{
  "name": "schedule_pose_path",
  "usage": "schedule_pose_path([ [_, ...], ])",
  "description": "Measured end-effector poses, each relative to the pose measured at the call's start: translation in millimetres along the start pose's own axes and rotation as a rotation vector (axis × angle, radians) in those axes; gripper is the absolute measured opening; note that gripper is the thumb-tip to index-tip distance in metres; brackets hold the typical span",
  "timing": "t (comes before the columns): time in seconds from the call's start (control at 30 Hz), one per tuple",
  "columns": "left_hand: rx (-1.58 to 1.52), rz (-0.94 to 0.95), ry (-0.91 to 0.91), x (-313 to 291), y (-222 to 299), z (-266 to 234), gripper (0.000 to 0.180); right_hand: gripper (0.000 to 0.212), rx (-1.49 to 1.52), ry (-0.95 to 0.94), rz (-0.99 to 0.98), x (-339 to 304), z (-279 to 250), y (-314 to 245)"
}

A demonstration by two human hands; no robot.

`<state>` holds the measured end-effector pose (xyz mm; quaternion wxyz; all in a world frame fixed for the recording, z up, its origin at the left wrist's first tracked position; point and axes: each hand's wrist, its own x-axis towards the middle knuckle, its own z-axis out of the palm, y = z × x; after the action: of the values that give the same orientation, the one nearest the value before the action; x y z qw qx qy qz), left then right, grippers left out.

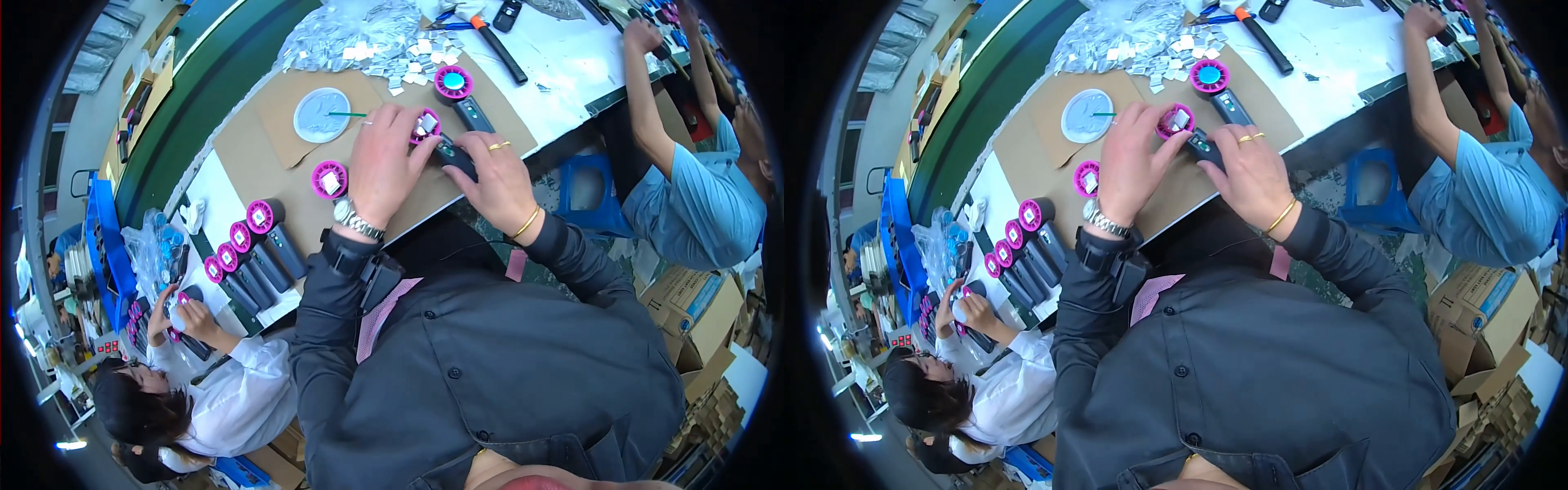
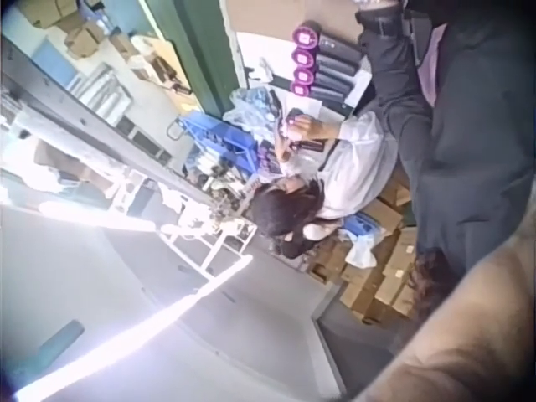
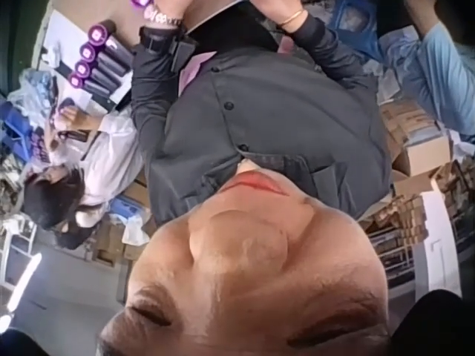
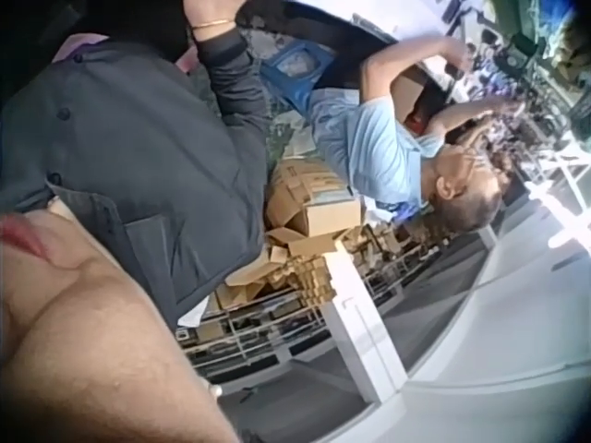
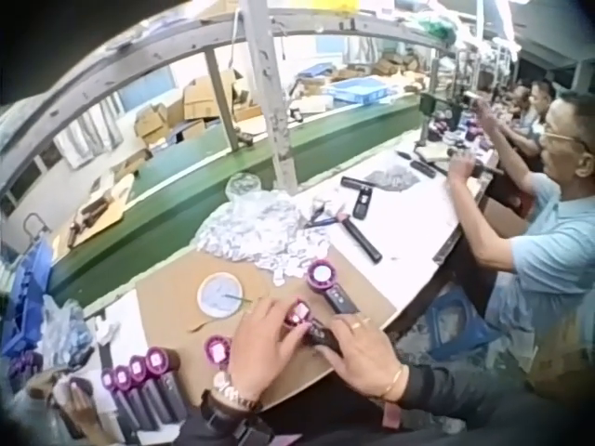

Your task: The person applies a substance to the center of handheld fans using a stick, places a square component onto it, and presses it down with a cloth-covered tool.

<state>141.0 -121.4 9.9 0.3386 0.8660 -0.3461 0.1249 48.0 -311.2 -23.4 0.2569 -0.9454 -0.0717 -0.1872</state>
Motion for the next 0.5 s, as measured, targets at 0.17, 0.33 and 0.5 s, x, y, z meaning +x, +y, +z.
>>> schedule_pose_path([
  [0.17,-0.076,0.114,-0.070,15,-17,19,0.028,0.040,0.033,-0.091,0.065,-1,0,1],
  [0.33,-0.115,-0.118,-0.123,9,-13,14,0.023,0.042,0.081,-0.093,0.043,0,-1,3],
  [0.5,-0.171,-0.337,-0.086,10,-9,18,0.019,0.043,0.141,-0.087,0.040,-1,2,5],
])
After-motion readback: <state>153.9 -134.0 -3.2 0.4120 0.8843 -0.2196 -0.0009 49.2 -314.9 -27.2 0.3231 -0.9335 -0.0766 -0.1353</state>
